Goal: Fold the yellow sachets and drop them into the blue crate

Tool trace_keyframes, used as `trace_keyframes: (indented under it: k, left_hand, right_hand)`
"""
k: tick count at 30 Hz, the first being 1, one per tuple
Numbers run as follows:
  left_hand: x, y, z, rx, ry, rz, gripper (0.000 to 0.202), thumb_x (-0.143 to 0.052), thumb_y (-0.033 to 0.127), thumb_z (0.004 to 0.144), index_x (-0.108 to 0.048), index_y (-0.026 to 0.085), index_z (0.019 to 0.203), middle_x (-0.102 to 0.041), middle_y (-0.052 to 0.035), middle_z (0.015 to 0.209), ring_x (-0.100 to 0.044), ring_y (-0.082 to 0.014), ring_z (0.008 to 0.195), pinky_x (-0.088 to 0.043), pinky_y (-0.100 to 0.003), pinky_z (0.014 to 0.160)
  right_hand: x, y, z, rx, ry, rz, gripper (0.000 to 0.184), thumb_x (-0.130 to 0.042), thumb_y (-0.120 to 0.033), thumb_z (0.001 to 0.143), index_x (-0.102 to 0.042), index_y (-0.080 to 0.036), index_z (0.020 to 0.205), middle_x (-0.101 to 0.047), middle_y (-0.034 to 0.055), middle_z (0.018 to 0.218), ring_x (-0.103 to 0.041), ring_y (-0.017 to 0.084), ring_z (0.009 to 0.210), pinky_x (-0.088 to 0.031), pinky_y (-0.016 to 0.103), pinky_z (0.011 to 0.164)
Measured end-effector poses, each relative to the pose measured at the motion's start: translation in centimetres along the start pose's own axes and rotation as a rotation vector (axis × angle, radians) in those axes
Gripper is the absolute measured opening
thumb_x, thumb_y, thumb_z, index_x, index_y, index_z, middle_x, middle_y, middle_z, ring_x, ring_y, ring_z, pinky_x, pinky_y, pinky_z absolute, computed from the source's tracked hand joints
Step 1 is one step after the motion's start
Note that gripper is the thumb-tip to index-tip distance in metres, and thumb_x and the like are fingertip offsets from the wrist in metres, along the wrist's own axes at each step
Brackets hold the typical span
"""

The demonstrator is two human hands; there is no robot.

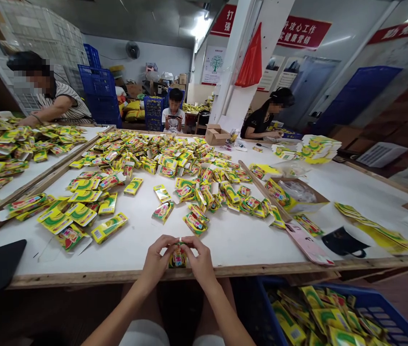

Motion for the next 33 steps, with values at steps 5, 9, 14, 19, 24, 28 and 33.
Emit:
trace_keyframes:
  k: [5,9,14,19,24,28,33]
  left_hand:
    - [1.2,-0.6,0.9,-0.028,0.028,0.202,0.026,-0.052,0.035,0.087,-0.063,0.022,0.106,-0.063,-0.0084,0.103,-0.060,-0.0217,0.093,-0.050,-0.035,0.080]
    - [4.1,-3.3,3.8,0.109,0.238,0.610,0.028,-0.056,0.036,0.081,-0.061,0.016,0.101,-0.059,-0.0092,0.092,-0.058,-0.0253,0.086,-0.047,-0.040,0.078]
    - [4.5,-6.2,6.6,0.245,0.203,0.796,0.015,-0.059,0.028,0.075,-0.066,0.017,0.081,-0.056,-0.0084,0.086,-0.057,-0.0267,0.084,-0.044,-0.040,0.077]
    - [6.1,-4.3,6.4,0.168,0.254,0.777,0.013,-0.053,0.022,0.079,-0.065,0.019,0.081,-0.054,-0.0092,0.095,-0.054,-0.0263,0.095,-0.043,-0.039,0.085]
    - [7.9,0.7,5.0,-0.143,0.233,0.642,0.016,-0.043,0.017,0.085,-0.058,0.020,0.086,-0.044,-0.0110,0.125,-0.043,-0.0275,0.120,-0.037,-0.043,0.098]
    - [5.8,1.2,4.2,-0.104,0.001,0.361,0.017,-0.037,0.021,0.090,-0.054,0.021,0.090,-0.058,-0.0063,0.095,-0.057,-0.0198,0.090,-0.047,-0.032,0.079]
    - [3.1,0.1,2.8,-0.021,-0.014,0.091,0.014,-0.044,0.032,0.089,-0.052,0.021,0.087,-0.058,-0.0005,0.076,-0.057,-0.0162,0.071,-0.047,-0.027,0.067]
  right_hand:
    - [4.2,-1.2,-2.1,0.054,0.189,-0.163,0.017,-0.054,-0.032,0.087,-0.067,-0.021,0.091,-0.068,0.0058,0.089,-0.063,0.021,0.085,-0.052,0.034,0.076]
    - [15.5,-6.3,-7.0,0.201,0.697,-0.687,0.022,-0.060,-0.037,0.084,-0.067,-0.017,0.088,-0.066,0.0106,0.089,-0.060,0.026,0.087,-0.046,0.044,0.085]
    - [22.4,-11.2,-11.8,0.294,1.063,-0.967,0.018,-0.063,-0.032,0.081,-0.067,-0.014,0.084,-0.064,0.0146,0.082,-0.060,0.032,0.087,-0.044,0.051,0.086]
    - [18.1,-7.8,-9.9,0.198,0.842,-0.714,0.022,-0.056,-0.037,0.086,-0.063,-0.016,0.087,-0.061,0.0111,0.087,-0.057,0.025,0.084,-0.045,0.043,0.083]
    - [9.3,-2.7,-4.3,0.080,0.435,-0.297,0.017,-0.053,-0.033,0.088,-0.063,-0.020,0.091,-0.062,0.0085,0.097,-0.058,0.022,0.093,-0.045,0.038,0.087]
    - [2.1,0.0,-0.2,0.028,0.168,-0.033,0.018,-0.057,-0.031,0.084,-0.061,-0.022,0.099,-0.062,0.0085,0.112,-0.057,0.023,0.107,-0.044,0.039,0.093]
    - [-2.0,2.2,1.2,-0.043,0.053,0.275,0.022,-0.058,-0.025,0.082,-0.048,-0.023,0.102,-0.066,0.0042,0.097,-0.064,0.018,0.088,-0.052,0.031,0.078]
Point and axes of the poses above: each hand's wrist, its own z-axis towards the middle knuckle, its own x-axis out of the back of the hand, y = z × x, the point moved 7 cm from there along z, towards the middle knuckle
